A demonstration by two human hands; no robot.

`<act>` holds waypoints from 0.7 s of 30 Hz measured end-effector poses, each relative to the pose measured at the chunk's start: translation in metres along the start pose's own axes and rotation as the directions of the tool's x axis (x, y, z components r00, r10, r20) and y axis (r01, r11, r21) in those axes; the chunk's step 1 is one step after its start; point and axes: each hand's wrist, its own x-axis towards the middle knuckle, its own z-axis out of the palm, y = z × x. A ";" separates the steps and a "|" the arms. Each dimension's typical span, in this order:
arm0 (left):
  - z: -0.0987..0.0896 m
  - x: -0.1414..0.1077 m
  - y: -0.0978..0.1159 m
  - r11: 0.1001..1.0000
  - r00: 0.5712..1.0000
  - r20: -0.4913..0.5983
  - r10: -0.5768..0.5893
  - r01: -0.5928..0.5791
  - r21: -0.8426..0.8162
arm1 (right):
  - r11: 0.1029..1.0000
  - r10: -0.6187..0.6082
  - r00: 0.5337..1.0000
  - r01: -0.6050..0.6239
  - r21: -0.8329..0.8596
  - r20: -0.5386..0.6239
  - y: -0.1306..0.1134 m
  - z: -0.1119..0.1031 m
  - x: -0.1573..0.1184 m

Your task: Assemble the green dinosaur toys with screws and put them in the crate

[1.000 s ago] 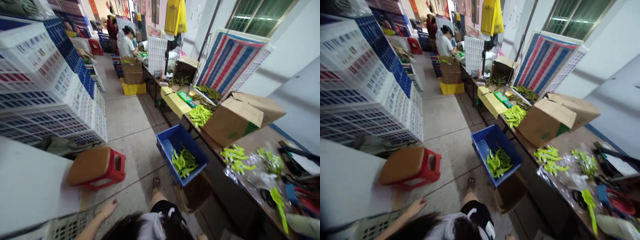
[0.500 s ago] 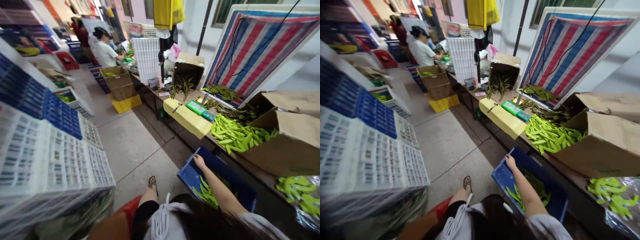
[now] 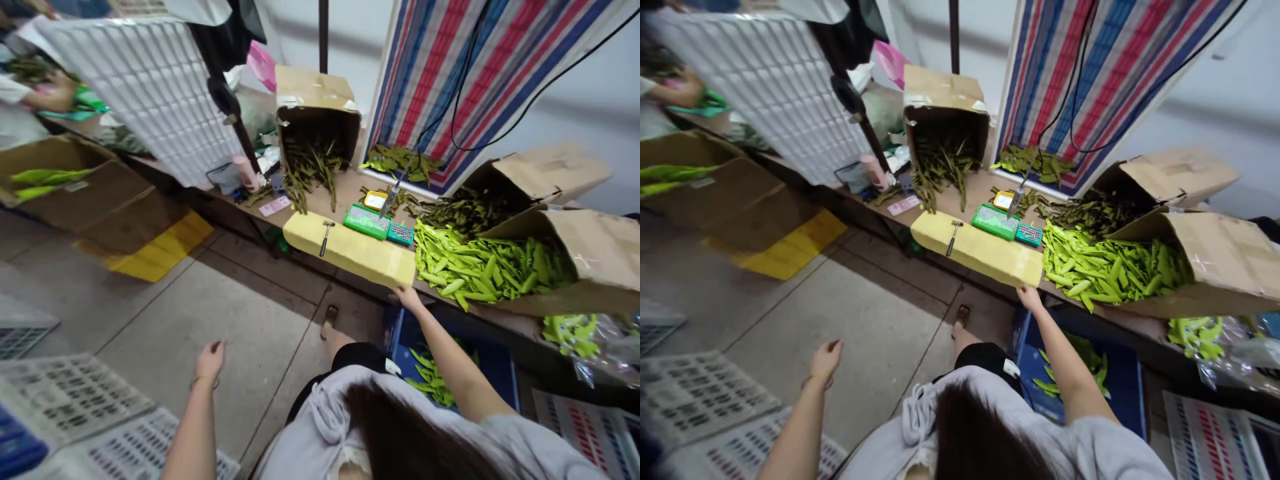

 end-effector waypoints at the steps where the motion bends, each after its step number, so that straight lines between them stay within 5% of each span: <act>1: -0.010 0.029 0.025 1.000 1.000 -0.009 0.006 -0.006 -0.016 | 0.998 0.003 0.996 0.003 0.071 -0.086 -0.027 -0.009 0.039; 3: -0.022 0.069 0.076 0.997 0.998 0.003 0.056 -0.056 -0.049 | 0.979 0.010 0.975 0.036 0.201 -0.223 -0.079 -0.024 0.114; 6: -0.020 0.099 0.142 0.980 0.978 0.095 0.186 -0.177 -0.096 | 0.939 0.045 0.927 0.088 0.332 -0.372 -0.142 -0.033 0.202; 10: -0.012 0.130 0.210 0.944 0.916 0.237 0.325 -0.298 -0.142 | 0.891 0.137 0.867 0.104 0.442 -0.479 -0.182 -0.025 0.263; 15: -0.003 0.195 0.303 0.892 0.804 0.396 0.444 -0.438 -0.110 | 0.838 0.237 0.766 0.151 0.525 -0.598 -0.199 -0.011 0.250; 19: 0.010 0.232 0.377 0.850 0.725 0.516 0.456 -0.527 -0.010 | 0.811 0.247 0.635 0.278 0.515 -0.732 -0.225 -0.016 0.187; 21: 0.008 0.239 0.403 0.822 0.692 0.565 0.450 -0.568 0.041 | 0.805 0.272 0.532 0.330 0.492 -0.802 -0.243 -0.027 0.151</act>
